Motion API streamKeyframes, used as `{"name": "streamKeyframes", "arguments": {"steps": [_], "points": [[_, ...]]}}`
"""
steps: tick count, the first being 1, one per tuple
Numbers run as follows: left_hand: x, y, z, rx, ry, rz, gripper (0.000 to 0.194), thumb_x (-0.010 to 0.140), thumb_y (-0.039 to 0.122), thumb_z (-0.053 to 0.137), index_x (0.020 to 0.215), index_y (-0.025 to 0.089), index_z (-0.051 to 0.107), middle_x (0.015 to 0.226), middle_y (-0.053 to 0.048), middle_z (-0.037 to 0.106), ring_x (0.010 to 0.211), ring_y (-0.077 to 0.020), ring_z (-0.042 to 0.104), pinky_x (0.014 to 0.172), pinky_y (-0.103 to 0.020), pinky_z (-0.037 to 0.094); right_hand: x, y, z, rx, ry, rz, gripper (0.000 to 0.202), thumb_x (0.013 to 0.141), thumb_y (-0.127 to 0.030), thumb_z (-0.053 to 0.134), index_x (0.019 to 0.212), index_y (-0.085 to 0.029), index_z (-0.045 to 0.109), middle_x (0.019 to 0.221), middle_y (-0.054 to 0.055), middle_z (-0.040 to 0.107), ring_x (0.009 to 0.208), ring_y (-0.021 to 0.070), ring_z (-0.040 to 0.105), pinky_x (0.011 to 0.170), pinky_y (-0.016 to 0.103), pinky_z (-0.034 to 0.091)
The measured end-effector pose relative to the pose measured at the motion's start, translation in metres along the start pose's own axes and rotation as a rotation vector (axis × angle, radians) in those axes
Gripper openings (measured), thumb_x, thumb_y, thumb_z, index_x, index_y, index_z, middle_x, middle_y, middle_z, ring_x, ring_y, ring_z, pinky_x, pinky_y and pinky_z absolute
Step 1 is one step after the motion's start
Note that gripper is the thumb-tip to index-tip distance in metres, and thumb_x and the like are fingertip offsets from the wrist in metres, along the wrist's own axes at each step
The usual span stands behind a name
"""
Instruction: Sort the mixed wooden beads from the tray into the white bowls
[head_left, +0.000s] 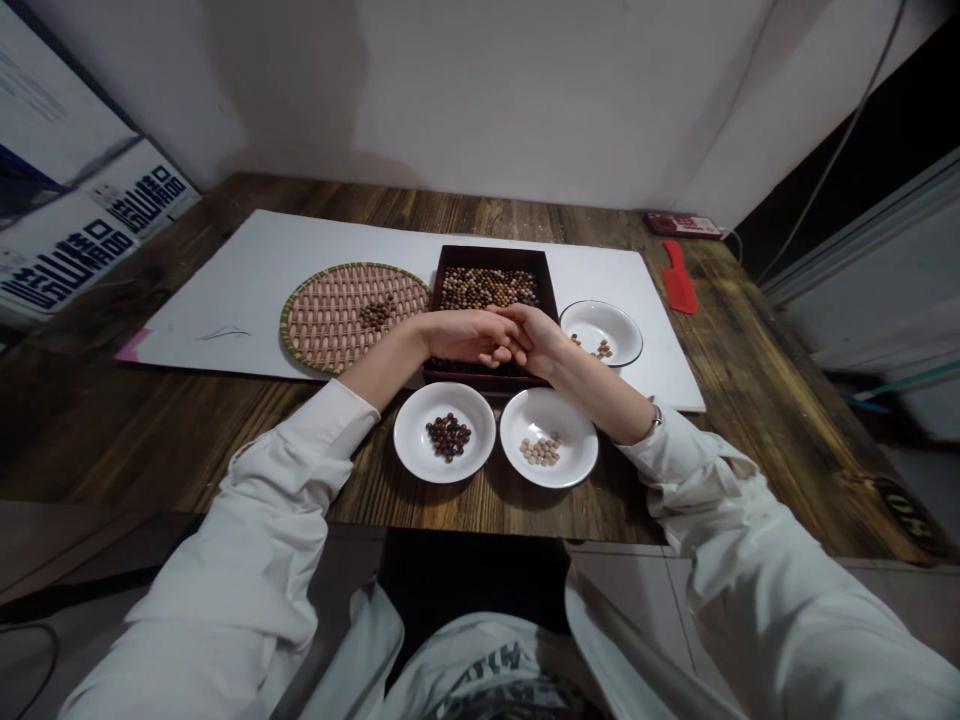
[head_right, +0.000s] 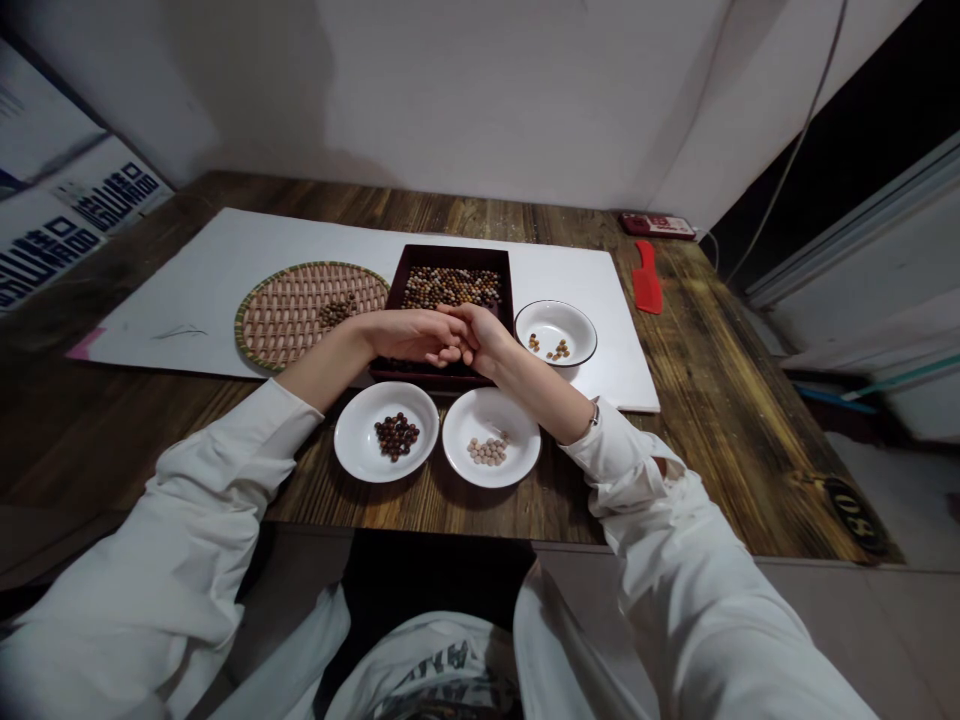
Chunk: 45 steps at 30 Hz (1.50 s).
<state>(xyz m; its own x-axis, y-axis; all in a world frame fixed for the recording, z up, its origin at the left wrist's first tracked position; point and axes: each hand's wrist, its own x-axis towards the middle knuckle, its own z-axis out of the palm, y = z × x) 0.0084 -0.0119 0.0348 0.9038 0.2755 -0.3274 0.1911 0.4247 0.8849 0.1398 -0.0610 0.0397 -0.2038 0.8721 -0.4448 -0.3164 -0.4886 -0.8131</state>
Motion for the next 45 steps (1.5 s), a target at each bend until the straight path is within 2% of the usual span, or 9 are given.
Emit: {"name": "streamKeyframes", "arguments": {"steps": [9, 14, 17, 21, 25, 29, 34, 39, 45], "points": [[-0.002, 0.0, 0.001, 0.062, -0.061, 0.051, 0.009, 0.076, 0.005, 0.066, 0.084, 0.008, 0.064, 0.08, -0.007, 0.066, 0.052, -0.0024, 0.051, 0.045, -0.011, 0.041, -0.002, 0.0, -0.001, -0.012, -0.018, 0.005, 0.029, 0.09, -0.018, 0.037, 0.112, -0.015, 0.055, 0.06, 0.001, 0.062, 0.036, 0.0123, 0.052, 0.025, 0.018, 0.038], [-0.003, -0.001, -0.006, 0.204, -0.1, 0.014, 0.017, 0.089, 0.024, 0.062, 0.081, 0.009, 0.065, 0.05, 0.002, 0.049, 0.036, -0.002, 0.036, 0.034, -0.011, 0.027, 0.0, 0.001, -0.001, 0.038, -0.041, -0.02, 0.025, 0.09, -0.016, 0.037, 0.109, -0.016, 0.052, 0.071, 0.002, 0.063, 0.048, 0.0139, 0.057, 0.033, 0.021, 0.046], [0.0, -0.004, -0.011, 0.279, -0.087, 0.008, 0.027, 0.092, 0.033, 0.059, 0.076, 0.011, 0.063, 0.041, 0.004, 0.039, 0.031, -0.0027, 0.031, 0.032, -0.012, 0.024, 0.0, 0.001, 0.001, 0.088, -0.012, -0.02, 0.02, 0.09, -0.014, 0.037, 0.102, -0.016, 0.052, 0.065, 0.0, 0.058, 0.049, 0.0136, 0.054, 0.038, 0.021, 0.047], [-0.001, -0.004, -0.009, 0.233, -0.022, 0.046, 0.032, 0.09, 0.032, 0.062, 0.065, 0.014, 0.054, 0.05, 0.003, 0.044, 0.033, -0.001, 0.031, 0.033, -0.013, 0.025, 0.0, 0.001, 0.005, 0.142, 0.029, -0.032, 0.019, 0.091, -0.012, 0.036, 0.091, -0.017, 0.055, 0.052, -0.004, 0.046, 0.044, 0.0115, 0.043, 0.043, 0.019, 0.046], [-0.003, -0.002, -0.003, 0.111, 0.003, 0.052, 0.025, 0.089, 0.028, 0.062, 0.07, 0.013, 0.058, 0.051, 0.005, 0.037, 0.038, -0.0025, 0.033, 0.038, -0.014, 0.029, 0.005, 0.003, 0.002, 0.172, -0.015, -0.052, 0.021, 0.091, -0.013, 0.037, 0.086, -0.017, 0.057, 0.05, -0.003, 0.045, 0.047, 0.0137, 0.044, 0.051, 0.023, 0.051], [0.0, -0.005, -0.004, 0.093, 0.061, 0.033, 0.022, 0.088, 0.025, 0.062, 0.07, 0.013, 0.058, 0.053, 0.005, 0.036, 0.042, -0.0041, 0.034, 0.04, -0.015, 0.029, 0.008, 0.006, -0.001, 0.131, -0.034, -0.047, 0.021, 0.09, -0.014, 0.038, 0.081, -0.018, 0.055, 0.042, -0.006, 0.035, 0.04, 0.0116, 0.034, 0.045, 0.019, 0.044], [0.004, -0.007, -0.005, 0.194, 0.045, 0.027, 0.021, 0.081, 0.017, 0.053, 0.06, 0.015, 0.048, 0.058, 0.002, 0.039, 0.048, -0.006, 0.035, 0.044, -0.018, 0.031, 0.004, 0.003, 0.001, 0.107, 0.007, -0.029, 0.018, 0.089, -0.012, 0.037, 0.089, -0.017, 0.054, 0.06, 0.0, 0.058, 0.05, 0.0144, 0.054, 0.044, 0.023, 0.048], [0.003, -0.005, -0.003, 0.328, 0.045, 0.075, 0.016, 0.079, 0.015, 0.049, 0.064, 0.014, 0.055, 0.059, 0.0, 0.044, 0.05, -0.0073, 0.038, 0.047, -0.02, 0.032, 0.002, 0.002, 0.001, 0.114, 0.017, -0.026, 0.019, 0.088, -0.012, 0.039, 0.097, -0.015, 0.055, 0.066, 0.001, 0.062, 0.055, 0.0155, 0.058, 0.045, 0.026, 0.053], [0.0, -0.005, -0.004, 0.433, 0.0, 0.153, 0.034, 0.091, 0.03, 0.05, 0.064, 0.013, 0.061, 0.057, -0.002, 0.051, 0.052, -0.0084, 0.044, 0.05, -0.02, 0.036, 0.004, 0.004, -0.002, 0.099, 0.014, -0.034, 0.019, 0.089, -0.014, 0.039, 0.098, -0.016, 0.056, 0.067, 0.002, 0.064, 0.053, 0.0154, 0.059, 0.042, 0.026, 0.053]]}}
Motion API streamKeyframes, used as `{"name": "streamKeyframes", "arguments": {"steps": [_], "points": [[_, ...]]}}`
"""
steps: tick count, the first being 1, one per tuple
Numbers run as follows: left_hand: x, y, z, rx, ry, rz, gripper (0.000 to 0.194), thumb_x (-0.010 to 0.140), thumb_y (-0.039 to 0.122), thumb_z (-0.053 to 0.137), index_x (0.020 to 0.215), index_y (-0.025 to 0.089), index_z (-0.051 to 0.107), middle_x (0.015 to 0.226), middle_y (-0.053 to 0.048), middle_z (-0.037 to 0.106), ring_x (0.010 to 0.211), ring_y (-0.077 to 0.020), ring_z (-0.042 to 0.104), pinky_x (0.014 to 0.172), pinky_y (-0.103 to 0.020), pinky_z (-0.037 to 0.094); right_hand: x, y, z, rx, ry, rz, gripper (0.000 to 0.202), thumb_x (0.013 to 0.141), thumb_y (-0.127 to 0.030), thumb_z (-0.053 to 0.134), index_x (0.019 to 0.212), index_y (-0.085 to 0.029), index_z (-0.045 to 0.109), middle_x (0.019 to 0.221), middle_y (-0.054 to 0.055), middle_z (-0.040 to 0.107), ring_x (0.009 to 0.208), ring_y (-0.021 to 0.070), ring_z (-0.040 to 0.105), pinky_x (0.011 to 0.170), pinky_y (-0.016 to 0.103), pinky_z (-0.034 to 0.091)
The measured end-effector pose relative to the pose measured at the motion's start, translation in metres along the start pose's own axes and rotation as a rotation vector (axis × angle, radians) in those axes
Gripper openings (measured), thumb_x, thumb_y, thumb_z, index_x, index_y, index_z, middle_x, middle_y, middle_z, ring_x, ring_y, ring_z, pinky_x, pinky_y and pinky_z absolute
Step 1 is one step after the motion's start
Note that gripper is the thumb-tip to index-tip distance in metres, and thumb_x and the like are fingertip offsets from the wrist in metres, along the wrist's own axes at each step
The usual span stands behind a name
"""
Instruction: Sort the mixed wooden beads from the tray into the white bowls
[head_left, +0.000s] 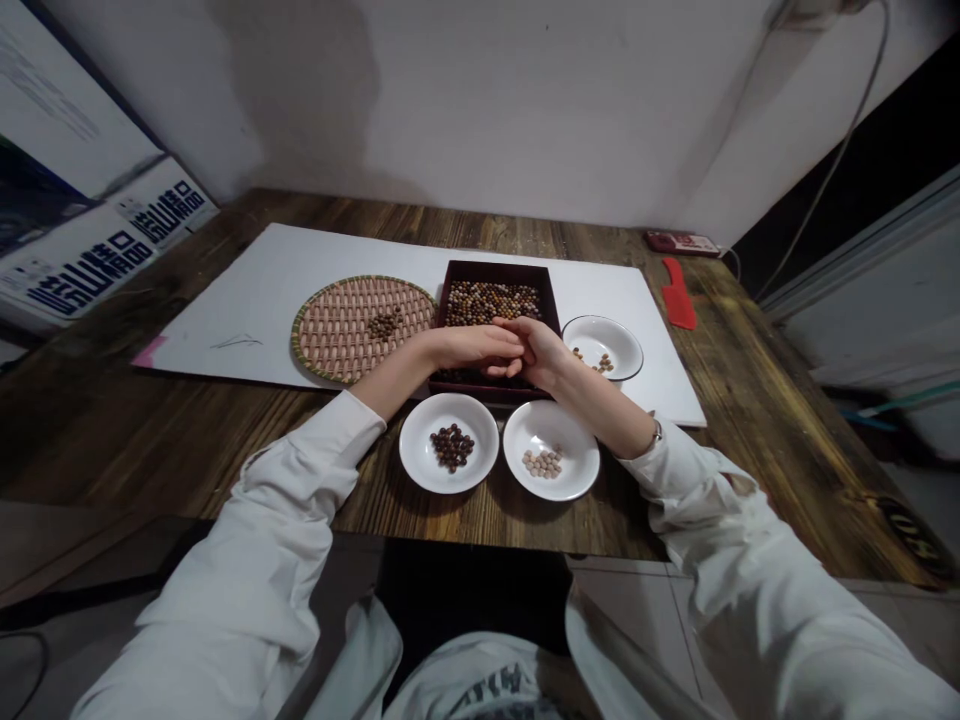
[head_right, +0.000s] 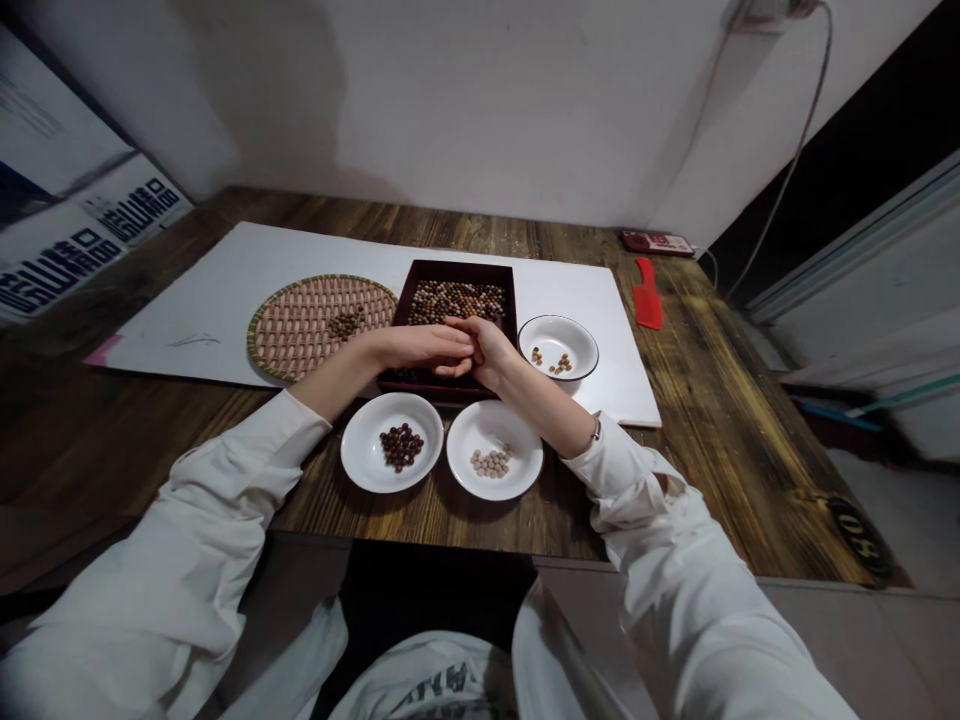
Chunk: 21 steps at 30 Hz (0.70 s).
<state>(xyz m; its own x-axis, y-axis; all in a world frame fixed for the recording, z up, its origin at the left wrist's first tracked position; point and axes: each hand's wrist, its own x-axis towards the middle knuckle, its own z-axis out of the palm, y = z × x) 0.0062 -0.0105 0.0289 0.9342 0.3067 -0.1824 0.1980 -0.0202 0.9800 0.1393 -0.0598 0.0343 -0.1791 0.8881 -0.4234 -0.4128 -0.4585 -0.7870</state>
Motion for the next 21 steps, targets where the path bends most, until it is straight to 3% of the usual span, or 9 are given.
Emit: {"name": "streamKeyframes", "arguments": {"steps": [6, 14, 21], "points": [[-0.0007, 0.0045, 0.0066, -0.071, 0.099, -0.036, 0.037, 0.089, 0.033, 0.057, 0.058, 0.015, 0.048, 0.05, 0.001, 0.044, 0.047, -0.0071, 0.039, 0.048, -0.019, 0.031, -0.0032, -0.0011, 0.0052, 0.044, 0.031, -0.017, 0.022, 0.089, -0.012, 0.037, 0.096, -0.014, 0.058, 0.07, 0.003, 0.065, 0.054, 0.0129, 0.059, 0.044, 0.022, 0.053], [-0.0003, 0.0048, 0.007, -0.102, 0.098, -0.055, 0.03, 0.086, 0.03, 0.061, 0.063, 0.015, 0.049, 0.053, 0.002, 0.048, 0.048, -0.0063, 0.041, 0.048, -0.019, 0.033, -0.0047, -0.0028, 0.0047, 0.038, -0.004, 0.012, 0.017, 0.089, -0.012, 0.04, 0.094, -0.016, 0.056, 0.066, 0.001, 0.062, 0.051, 0.0152, 0.059, 0.043, 0.027, 0.054], [0.0015, 0.0017, 0.0089, -0.274, 0.093, -0.082, 0.03, 0.085, 0.027, 0.063, 0.062, 0.014, 0.049, 0.05, 0.005, 0.041, 0.044, -0.0053, 0.037, 0.044, -0.017, 0.031, -0.0033, -0.001, 0.0041, 0.039, -0.002, 0.027, 0.017, 0.089, -0.013, 0.04, 0.093, -0.016, 0.056, 0.055, -0.001, 0.056, 0.047, 0.0137, 0.053, 0.047, 0.025, 0.053]]}}
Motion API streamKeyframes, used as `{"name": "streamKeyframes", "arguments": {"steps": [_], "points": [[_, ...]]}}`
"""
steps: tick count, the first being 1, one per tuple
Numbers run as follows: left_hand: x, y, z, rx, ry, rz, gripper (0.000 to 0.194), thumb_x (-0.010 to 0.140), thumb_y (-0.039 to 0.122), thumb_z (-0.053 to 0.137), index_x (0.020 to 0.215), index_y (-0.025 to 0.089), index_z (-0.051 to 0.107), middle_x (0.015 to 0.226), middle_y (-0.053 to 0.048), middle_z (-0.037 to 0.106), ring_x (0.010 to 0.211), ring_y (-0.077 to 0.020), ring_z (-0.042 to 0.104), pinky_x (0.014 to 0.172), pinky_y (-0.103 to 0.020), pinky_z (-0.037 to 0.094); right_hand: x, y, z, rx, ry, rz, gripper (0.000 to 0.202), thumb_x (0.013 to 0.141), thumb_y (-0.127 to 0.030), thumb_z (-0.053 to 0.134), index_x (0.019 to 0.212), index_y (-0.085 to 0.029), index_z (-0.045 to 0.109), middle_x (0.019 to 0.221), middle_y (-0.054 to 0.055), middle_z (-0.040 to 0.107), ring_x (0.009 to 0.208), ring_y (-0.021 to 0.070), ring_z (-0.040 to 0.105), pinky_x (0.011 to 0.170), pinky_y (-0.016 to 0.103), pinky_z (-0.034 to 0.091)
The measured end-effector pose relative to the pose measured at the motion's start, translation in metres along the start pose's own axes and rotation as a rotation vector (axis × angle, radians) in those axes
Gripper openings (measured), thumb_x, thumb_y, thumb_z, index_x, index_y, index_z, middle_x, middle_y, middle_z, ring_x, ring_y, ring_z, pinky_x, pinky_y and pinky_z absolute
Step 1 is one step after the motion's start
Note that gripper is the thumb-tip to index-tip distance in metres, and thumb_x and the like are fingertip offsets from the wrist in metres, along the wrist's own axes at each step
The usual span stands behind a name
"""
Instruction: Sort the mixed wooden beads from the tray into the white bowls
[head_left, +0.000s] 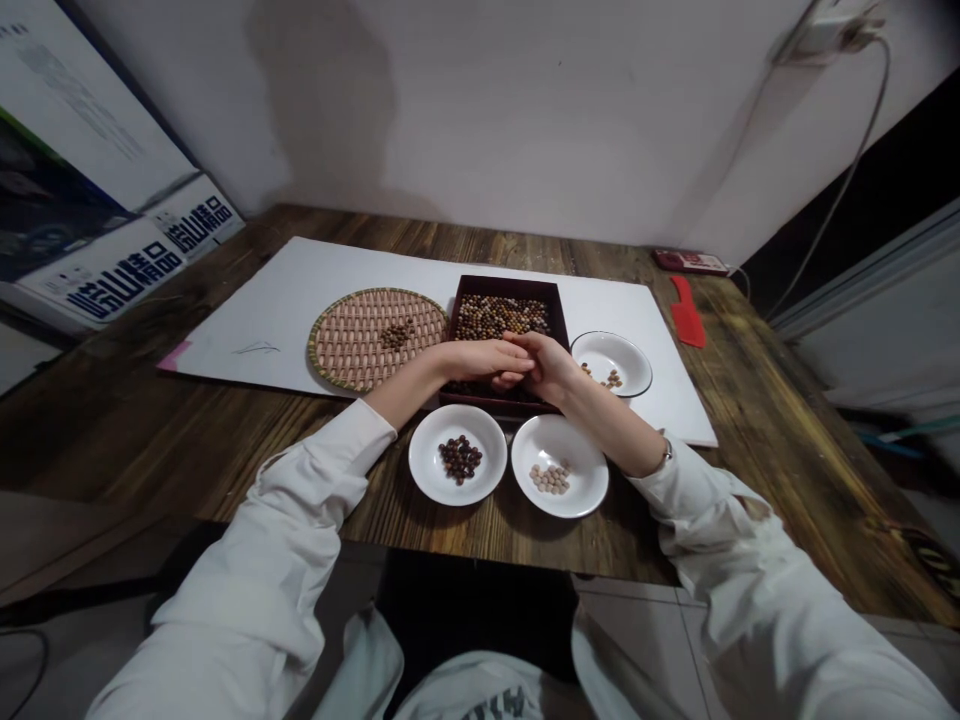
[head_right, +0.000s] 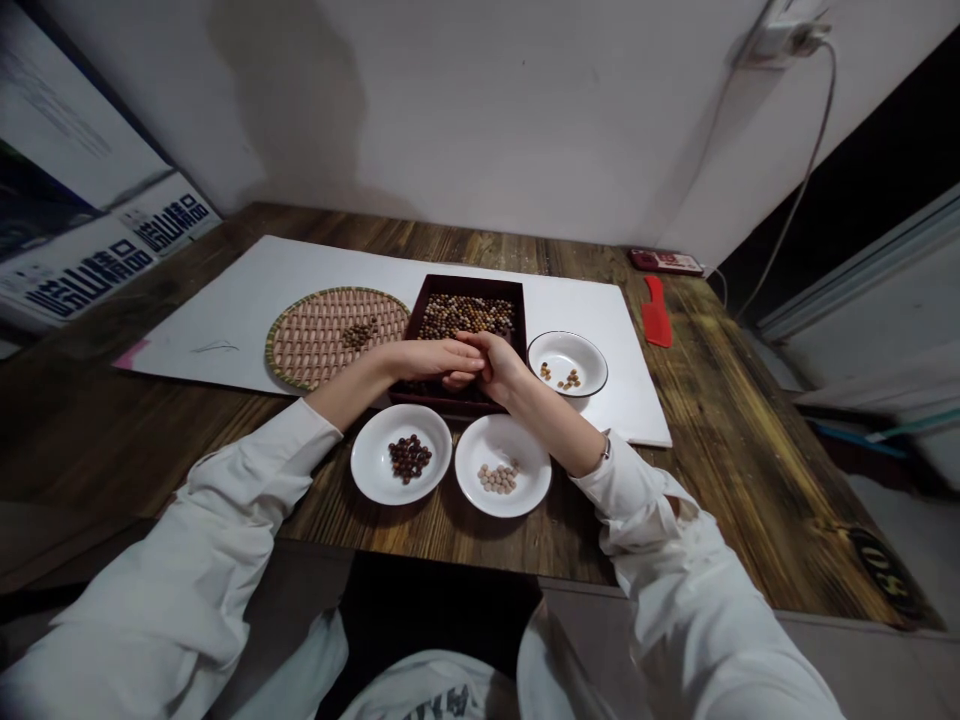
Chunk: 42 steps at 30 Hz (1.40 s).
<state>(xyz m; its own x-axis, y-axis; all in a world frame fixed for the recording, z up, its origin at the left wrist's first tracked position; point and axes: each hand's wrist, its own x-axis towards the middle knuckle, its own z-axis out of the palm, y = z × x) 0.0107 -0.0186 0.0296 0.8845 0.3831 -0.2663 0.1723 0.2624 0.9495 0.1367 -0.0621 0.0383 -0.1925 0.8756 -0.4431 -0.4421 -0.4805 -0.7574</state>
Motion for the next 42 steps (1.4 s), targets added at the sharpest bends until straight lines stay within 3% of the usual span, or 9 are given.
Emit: {"name": "streamKeyframes", "arguments": {"steps": [6, 12, 15, 19, 28, 32, 34, 38, 42], "points": [[-0.003, 0.003, -0.001, 0.082, -0.063, -0.022, 0.04, 0.091, 0.034, 0.058, 0.056, 0.015, 0.049, 0.041, 0.003, 0.039, 0.034, -0.0036, 0.029, 0.035, -0.015, 0.024, -0.002, -0.001, 0.001, 0.001, 0.05, -0.038, 0.018, 0.091, -0.013, 0.04, 0.089, -0.014, 0.058, 0.058, -0.001, 0.058, 0.044, 0.0089, 0.048, 0.045, 0.017, 0.048], [-0.003, 0.006, -0.003, 0.06, -0.1, -0.005, 0.036, 0.095, 0.027, 0.05, 0.061, 0.013, 0.052, 0.042, 0.004, 0.043, 0.032, -0.0022, 0.03, 0.035, -0.013, 0.028, -0.003, -0.002, 0.004, 0.015, 0.025, -0.043, 0.021, 0.09, -0.011, 0.038, 0.09, -0.015, 0.059, 0.064, 0.001, 0.061, 0.059, 0.0128, 0.059, 0.058, 0.021, 0.055], [-0.002, 0.006, -0.002, 0.022, -0.053, 0.01, 0.027, 0.094, 0.023, 0.052, 0.069, 0.012, 0.055, 0.051, 0.0, 0.054, 0.035, -0.0026, 0.038, 0.037, -0.013, 0.03, 0.0, -0.001, 0.003, 0.008, 0.002, -0.053, 0.023, 0.09, -0.011, 0.036, 0.092, -0.015, 0.059, 0.071, 0.004, 0.065, 0.065, 0.0153, 0.062, 0.056, 0.024, 0.056], [-0.003, 0.008, 0.0, -0.035, -0.024, 0.011, 0.014, 0.089, 0.02, 0.059, 0.078, 0.01, 0.058, 0.062, -0.002, 0.061, 0.043, -0.0038, 0.049, 0.043, -0.014, 0.038, 0.003, 0.0, 0.0, -0.023, -0.039, -0.05, 0.023, 0.089, -0.013, 0.035, 0.096, -0.016, 0.058, 0.068, 0.004, 0.065, 0.055, 0.0157, 0.059, 0.045, 0.024, 0.052], [-0.002, 0.008, 0.004, -0.074, -0.048, 0.084, 0.01, 0.081, 0.008, 0.054, 0.076, 0.009, 0.062, 0.063, -0.002, 0.059, 0.049, -0.0059, 0.052, 0.051, -0.019, 0.042, 0.003, -0.002, -0.001, -0.018, 0.004, -0.025, 0.022, 0.089, -0.014, 0.035, 0.09, -0.016, 0.057, 0.048, -0.002, 0.053, 0.039, 0.0151, 0.048, 0.038, 0.025, 0.044], [0.004, 0.009, -0.001, -0.232, 0.097, 0.265, 0.015, 0.081, 0.008, 0.049, 0.083, 0.01, 0.063, 0.054, 0.004, 0.048, 0.041, -0.0043, 0.04, 0.044, -0.017, 0.035, 0.007, 0.0, -0.004, 0.08, 0.045, -0.11, 0.025, 0.089, -0.013, 0.034, 0.071, -0.019, 0.051, 0.046, -0.001, 0.051, 0.044, 0.0116, 0.048, 0.046, 0.021, 0.04], [0.006, 0.01, -0.006, -0.338, 0.206, 0.365, 0.017, 0.081, 0.009, 0.046, 0.085, 0.012, 0.062, 0.054, 0.005, 0.044, 0.039, -0.0043, 0.036, 0.042, -0.017, 0.032, 0.008, 0.001, -0.005, 0.068, 0.029, -0.048, 0.022, 0.086, -0.012, 0.038, 0.07, -0.019, 0.051, 0.056, 0.001, 0.059, 0.054, 0.0113, 0.055, 0.051, 0.021, 0.04], [0.008, 0.011, -0.01, -0.399, 0.347, 0.388, 0.018, 0.08, 0.006, 0.044, 0.079, 0.011, 0.061, 0.055, 0.004, 0.045, 0.04, -0.0048, 0.038, 0.041, -0.016, 0.03, 0.003, 0.001, -0.005, 0.04, 0.02, 0.036, 0.016, 0.081, -0.012, 0.043, 0.074, -0.017, 0.056, 0.071, 0.003, 0.065, 0.069, 0.0127, 0.061, 0.057, 0.023, 0.038], [0.009, 0.011, -0.01, -0.43, 0.367, 0.402, 0.02, 0.08, 0.005, 0.041, 0.073, 0.011, 0.059, 0.055, 0.003, 0.045, 0.04, -0.0055, 0.039, 0.042, -0.017, 0.032, 0.001, 0.0, -0.002, 0.037, 0.032, 0.035, 0.015, 0.081, -0.012, 0.044, 0.074, -0.017, 0.057, 0.073, 0.003, 0.064, 0.069, 0.0125, 0.059, 0.059, 0.024, 0.036]]}}
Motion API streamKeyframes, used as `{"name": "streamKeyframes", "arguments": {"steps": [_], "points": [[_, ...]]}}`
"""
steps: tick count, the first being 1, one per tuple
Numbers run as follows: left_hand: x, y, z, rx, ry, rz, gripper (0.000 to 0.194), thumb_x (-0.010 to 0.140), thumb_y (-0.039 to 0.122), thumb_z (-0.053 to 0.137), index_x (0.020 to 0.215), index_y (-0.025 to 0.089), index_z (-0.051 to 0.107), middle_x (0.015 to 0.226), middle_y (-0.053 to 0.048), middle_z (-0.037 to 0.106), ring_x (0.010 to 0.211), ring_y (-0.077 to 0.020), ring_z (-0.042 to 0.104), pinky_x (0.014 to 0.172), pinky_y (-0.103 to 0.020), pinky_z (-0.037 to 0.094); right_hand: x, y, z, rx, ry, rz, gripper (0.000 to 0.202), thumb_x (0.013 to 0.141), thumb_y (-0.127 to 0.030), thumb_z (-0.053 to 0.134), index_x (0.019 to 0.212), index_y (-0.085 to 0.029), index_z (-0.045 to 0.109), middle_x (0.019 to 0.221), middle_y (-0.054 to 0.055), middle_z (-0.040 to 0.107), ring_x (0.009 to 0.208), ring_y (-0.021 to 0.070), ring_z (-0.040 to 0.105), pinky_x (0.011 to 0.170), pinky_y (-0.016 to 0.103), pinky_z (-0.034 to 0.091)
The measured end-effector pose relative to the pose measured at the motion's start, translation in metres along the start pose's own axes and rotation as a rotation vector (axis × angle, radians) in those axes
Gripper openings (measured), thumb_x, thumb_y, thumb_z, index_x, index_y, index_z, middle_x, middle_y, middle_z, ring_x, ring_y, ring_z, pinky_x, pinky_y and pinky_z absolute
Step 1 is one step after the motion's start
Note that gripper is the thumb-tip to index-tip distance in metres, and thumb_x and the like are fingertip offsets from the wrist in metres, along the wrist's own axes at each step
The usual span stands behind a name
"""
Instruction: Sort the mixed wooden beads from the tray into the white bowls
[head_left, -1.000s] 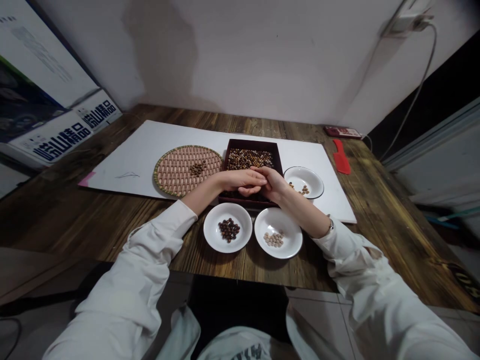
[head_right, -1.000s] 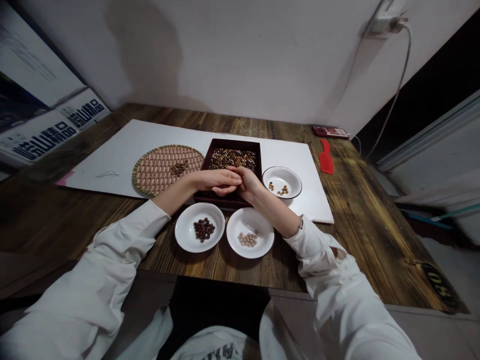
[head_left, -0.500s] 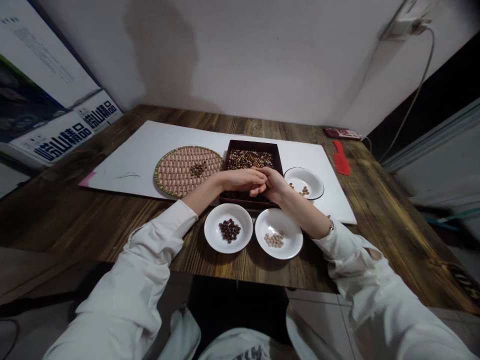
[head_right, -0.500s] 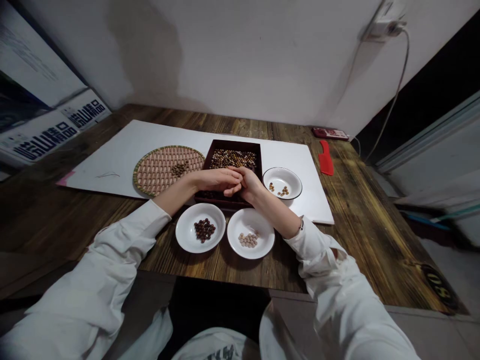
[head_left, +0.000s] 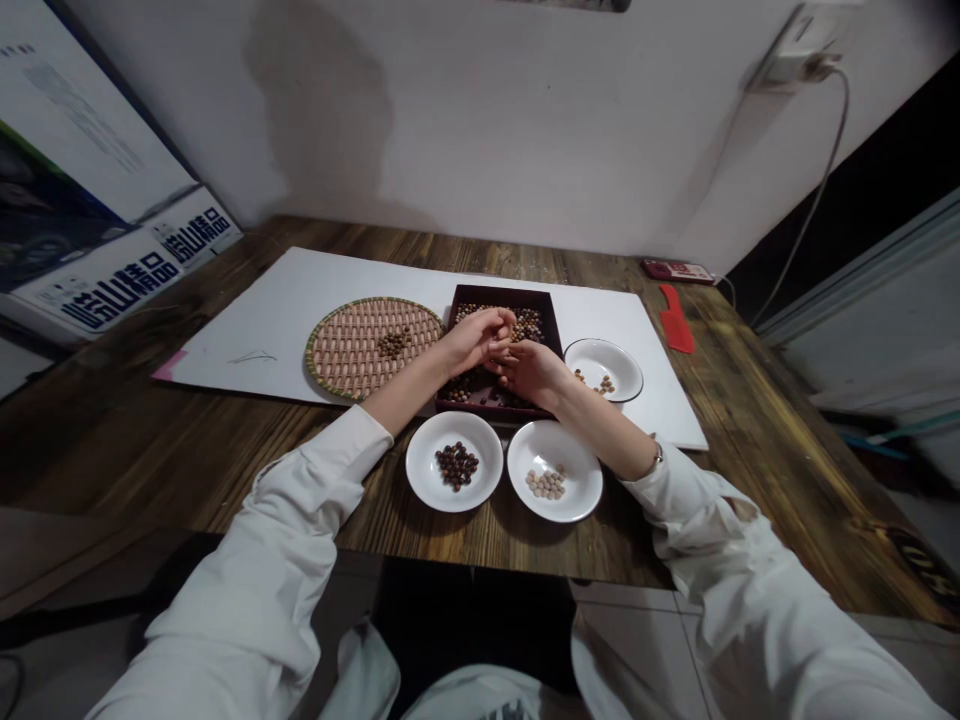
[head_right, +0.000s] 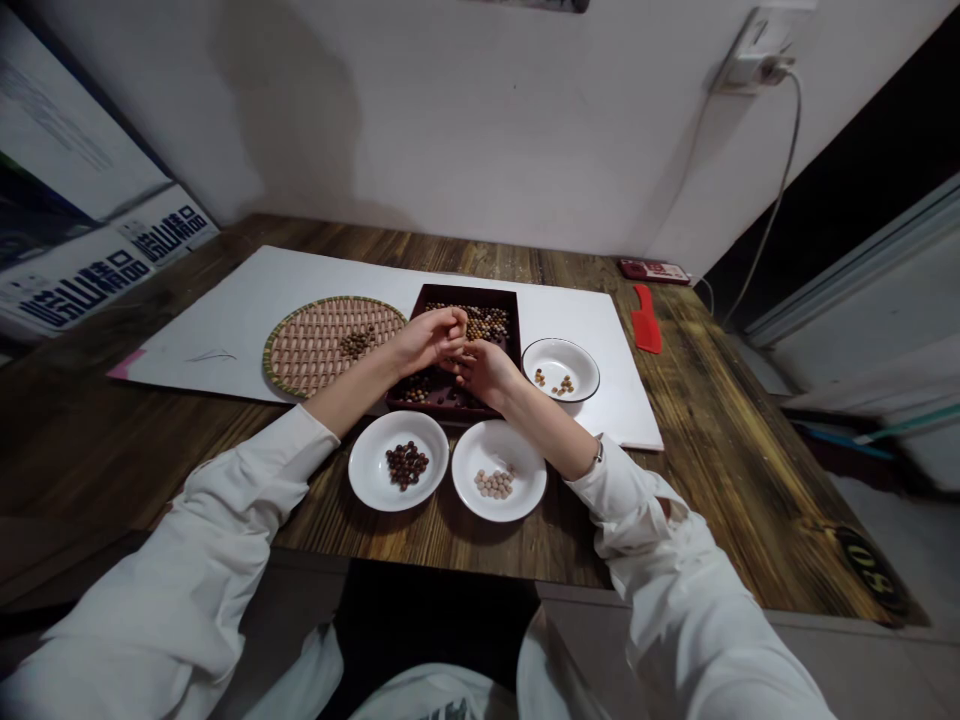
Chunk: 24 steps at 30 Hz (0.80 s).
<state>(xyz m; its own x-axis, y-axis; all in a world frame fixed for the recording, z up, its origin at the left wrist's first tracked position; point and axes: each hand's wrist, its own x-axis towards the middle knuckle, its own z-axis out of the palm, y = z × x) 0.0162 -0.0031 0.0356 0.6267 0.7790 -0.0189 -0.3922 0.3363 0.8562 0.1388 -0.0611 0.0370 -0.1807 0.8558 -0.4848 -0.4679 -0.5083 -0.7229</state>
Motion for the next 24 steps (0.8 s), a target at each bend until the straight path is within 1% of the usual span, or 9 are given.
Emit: {"name": "streamKeyframes", "arguments": {"steps": [3, 6, 9, 12, 15, 17, 20, 24], "points": [[0.0005, 0.001, -0.0016, -0.049, 0.031, -0.011, 0.02, 0.078, 0.006, 0.04, 0.07, 0.013, 0.057, 0.056, 0.003, 0.044, 0.041, -0.0064, 0.039, 0.043, -0.018, 0.032, 0.0002, -0.0002, 0.0004, 0.016, -0.009, 0.01, 0.015, 0.08, -0.013, 0.044, 0.074, -0.017, 0.056, 0.074, 0.003, 0.063, 0.072, 0.0135, 0.06, 0.061, 0.025, 0.036], [0.0005, 0.003, -0.0033, -0.065, 0.04, -0.04, 0.019, 0.075, 0.005, 0.039, 0.067, 0.014, 0.054, 0.056, 0.002, 0.044, 0.041, -0.0073, 0.039, 0.044, -0.019, 0.034, -0.0001, -0.0001, 0.0004, 0.01, -0.019, 0.019, 0.015, 0.081, -0.013, 0.044, 0.076, -0.017, 0.057, 0.075, 0.004, 0.064, 0.074, 0.0137, 0.061, 0.062, 0.025, 0.036], [-0.0007, 0.0047, -0.0027, -0.07, 0.058, -0.047, 0.02, 0.075, 0.005, 0.038, 0.067, 0.014, 0.054, 0.054, 0.002, 0.044, 0.04, -0.0074, 0.037, 0.044, -0.019, 0.035, -0.0007, 0.0001, 0.0004, 0.012, -0.021, 0.011, 0.015, 0.082, -0.013, 0.043, 0.076, -0.017, 0.057, 0.076, 0.004, 0.064, 0.074, 0.0137, 0.061, 0.063, 0.026, 0.036], [-0.0029, 0.0061, -0.0004, -0.064, 0.108, -0.032, 0.021, 0.077, 0.005, 0.037, 0.067, 0.014, 0.053, 0.052, 0.003, 0.041, 0.039, -0.0068, 0.035, 0.042, -0.018, 0.032, -0.0008, 0.0003, 0.0006, 0.012, -0.025, 0.011, 0.017, 0.085, -0.014, 0.042, 0.074, -0.017, 0.056, 0.079, 0.003, 0.064, 0.076, 0.0137, 0.062, 0.064, 0.025, 0.036], [-0.0044, 0.0077, 0.001, -0.067, 0.131, -0.025, 0.021, 0.079, 0.004, 0.037, 0.067, 0.015, 0.05, 0.052, 0.004, 0.039, 0.038, -0.006, 0.032, 0.04, -0.018, 0.028, -0.0013, 0.0001, 0.0014, 0.0, -0.03, 0.013, 0.02, 0.088, -0.015, 0.041, 0.075, -0.016, 0.057, 0.084, 0.003, 0.066, 0.078, 0.0127, 0.062, 0.063, 0.025, 0.036], [-0.0045, 0.0087, 0.0006, -0.071, 0.15, -0.001, 0.021, 0.08, 0.005, 0.037, 0.067, 0.016, 0.049, 0.052, 0.005, 0.037, 0.036, -0.0051, 0.029, 0.038, -0.017, 0.023, -0.002, -0.0001, 0.0019, 0.001, -0.036, 0.02, 0.021, 0.089, -0.015, 0.04, 0.081, -0.017, 0.059, 0.088, 0.003, 0.067, 0.08, 0.0122, 0.062, 0.062, 0.024, 0.036], [-0.0037, 0.0097, -0.0017, -0.078, 0.209, 0.086, 0.022, 0.084, 0.007, 0.037, 0.066, 0.017, 0.046, 0.051, 0.007, 0.034, 0.035, -0.004, 0.025, 0.037, -0.018, 0.016, -0.0028, -0.0004, 0.0018, 0.012, -0.043, 0.04, 0.021, 0.09, -0.016, 0.04, 0.09, -0.018, 0.061, 0.09, 0.003, 0.068, 0.081, 0.0123, 0.062, 0.062, 0.025, 0.037], [-0.0025, 0.0096, -0.0043, -0.096, 0.307, 0.191, 0.023, 0.084, 0.006, 0.036, 0.065, 0.017, 0.042, 0.049, 0.007, 0.032, 0.034, -0.0036, 0.025, 0.037, -0.017, 0.015, -0.0024, -0.0007, 0.0005, 0.009, -0.051, 0.061, 0.018, 0.091, -0.016, 0.041, 0.088, -0.018, 0.058, 0.082, 0.002, 0.067, 0.072, 0.0114, 0.06, 0.06, 0.023, 0.039]]}}
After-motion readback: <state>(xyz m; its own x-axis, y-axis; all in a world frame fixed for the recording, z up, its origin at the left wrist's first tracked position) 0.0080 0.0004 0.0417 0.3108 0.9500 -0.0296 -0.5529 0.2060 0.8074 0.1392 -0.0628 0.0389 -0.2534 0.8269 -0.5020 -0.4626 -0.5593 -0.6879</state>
